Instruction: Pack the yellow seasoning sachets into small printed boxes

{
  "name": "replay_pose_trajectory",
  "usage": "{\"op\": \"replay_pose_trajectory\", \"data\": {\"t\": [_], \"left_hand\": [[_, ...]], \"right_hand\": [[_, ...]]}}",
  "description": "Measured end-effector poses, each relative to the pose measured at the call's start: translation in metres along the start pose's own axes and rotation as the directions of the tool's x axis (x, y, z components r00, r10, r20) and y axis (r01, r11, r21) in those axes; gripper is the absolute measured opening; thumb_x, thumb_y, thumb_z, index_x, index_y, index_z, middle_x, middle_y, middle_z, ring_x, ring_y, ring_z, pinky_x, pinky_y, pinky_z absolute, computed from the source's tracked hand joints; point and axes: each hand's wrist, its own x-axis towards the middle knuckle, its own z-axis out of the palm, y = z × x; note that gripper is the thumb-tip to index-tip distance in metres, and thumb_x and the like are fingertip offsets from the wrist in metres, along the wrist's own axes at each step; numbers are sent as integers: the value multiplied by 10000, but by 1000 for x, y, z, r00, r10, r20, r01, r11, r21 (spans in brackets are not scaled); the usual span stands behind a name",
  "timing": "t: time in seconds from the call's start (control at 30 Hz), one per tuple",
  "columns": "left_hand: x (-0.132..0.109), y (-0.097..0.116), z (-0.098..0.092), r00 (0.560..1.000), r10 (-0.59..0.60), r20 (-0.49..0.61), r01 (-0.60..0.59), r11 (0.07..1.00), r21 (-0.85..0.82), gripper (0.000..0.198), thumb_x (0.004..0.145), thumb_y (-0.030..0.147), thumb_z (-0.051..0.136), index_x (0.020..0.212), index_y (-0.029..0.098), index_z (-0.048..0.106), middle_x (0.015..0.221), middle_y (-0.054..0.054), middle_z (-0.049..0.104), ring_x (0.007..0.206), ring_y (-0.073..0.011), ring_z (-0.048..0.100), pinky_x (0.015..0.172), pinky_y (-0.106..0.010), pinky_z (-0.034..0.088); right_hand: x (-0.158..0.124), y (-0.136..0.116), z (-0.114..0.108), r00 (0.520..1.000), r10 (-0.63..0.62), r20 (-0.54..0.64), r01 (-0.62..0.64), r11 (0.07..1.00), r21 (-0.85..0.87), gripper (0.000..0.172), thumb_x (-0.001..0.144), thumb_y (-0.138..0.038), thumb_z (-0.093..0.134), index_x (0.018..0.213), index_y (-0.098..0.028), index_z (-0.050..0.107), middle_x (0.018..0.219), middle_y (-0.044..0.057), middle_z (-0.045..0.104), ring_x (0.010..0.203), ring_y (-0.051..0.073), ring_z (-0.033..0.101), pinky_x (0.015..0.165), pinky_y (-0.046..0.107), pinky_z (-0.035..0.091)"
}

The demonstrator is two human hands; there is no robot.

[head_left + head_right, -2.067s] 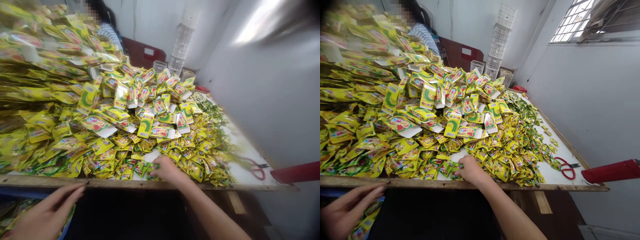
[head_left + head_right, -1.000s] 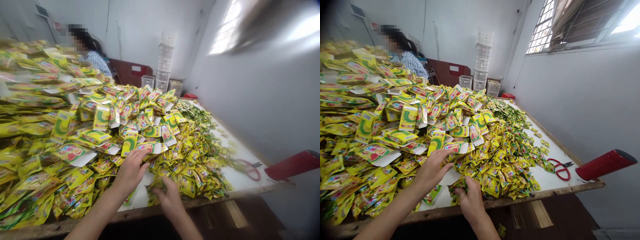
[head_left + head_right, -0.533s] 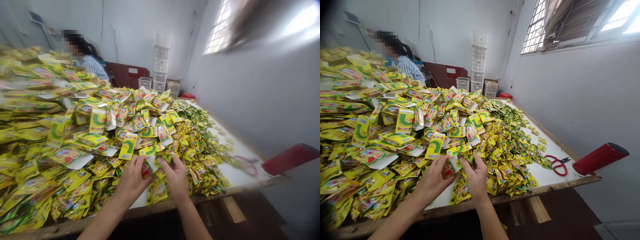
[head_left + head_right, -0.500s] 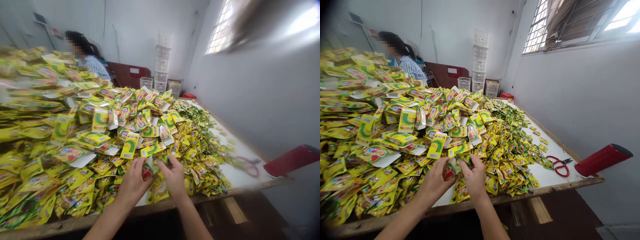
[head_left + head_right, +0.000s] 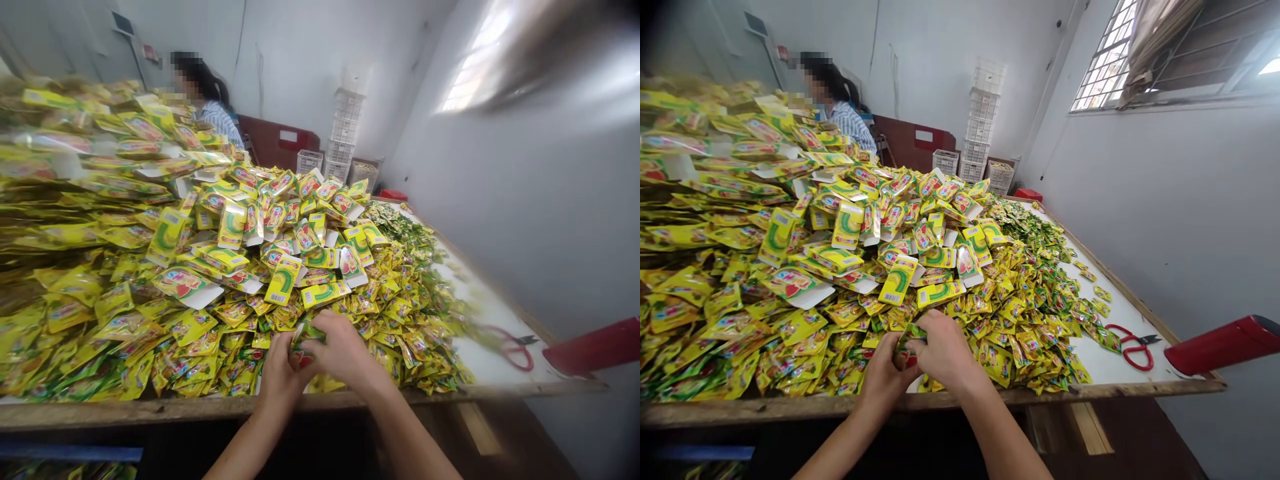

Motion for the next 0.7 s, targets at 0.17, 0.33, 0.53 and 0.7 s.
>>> {"op": "replay_pose_trajectory", "data": {"t": [0.17, 0.33, 0.53, 0.7], "left_hand": [[-7, -6, 0, 993, -114, 35, 117, 989, -92, 267, 661, 176, 674, 898, 206, 555, 877, -6, 603, 839, -222, 590, 697, -302, 475], [-6, -8, -14, 966, -150, 210, 224, 892, -393, 291, 770, 267, 667, 1043, 201, 591, 972, -29, 673, 919, -228, 623, 774, -303, 491], [-1, -5, -40, 904, -114, 413, 364, 711, -602, 369, 790, 299, 708, 1140, 202, 644, 1082, -56, 714, 1067, -261, 620, 884, -332, 496], [-3, -4, -42, 910, -131, 394, 352, 747, -564, 372, 755, 302, 748, 1103, 188, 678, 1099, -59, 726, 1087, -272, 619, 960, -361, 465]], "right_hand": [[-8, -14, 17, 994, 37, -106, -58, 977, -205, 147, 784, -158, 619, 693, -194, 511, 776, -27, 502, 623, 108, 445, 571, 246, 271], [-7, -19, -1, 994, -66, 91, 78, 987, -139, 91, 801, -132, 634, 817, -205, 583, 883, -4, 567, 723, 131, 532, 618, 235, 339], [-6, -8, 1, 994, -108, 28, 106, 991, 79, 127, 806, -121, 697, 883, -210, 649, 836, -4, 627, 802, 156, 576, 713, 247, 431], [-13, 4, 13, 960, -268, 76, 268, 963, 13, 166, 869, -183, 652, 718, -215, 713, 1174, 66, 597, 1090, 241, 498, 910, 370, 434]]}}
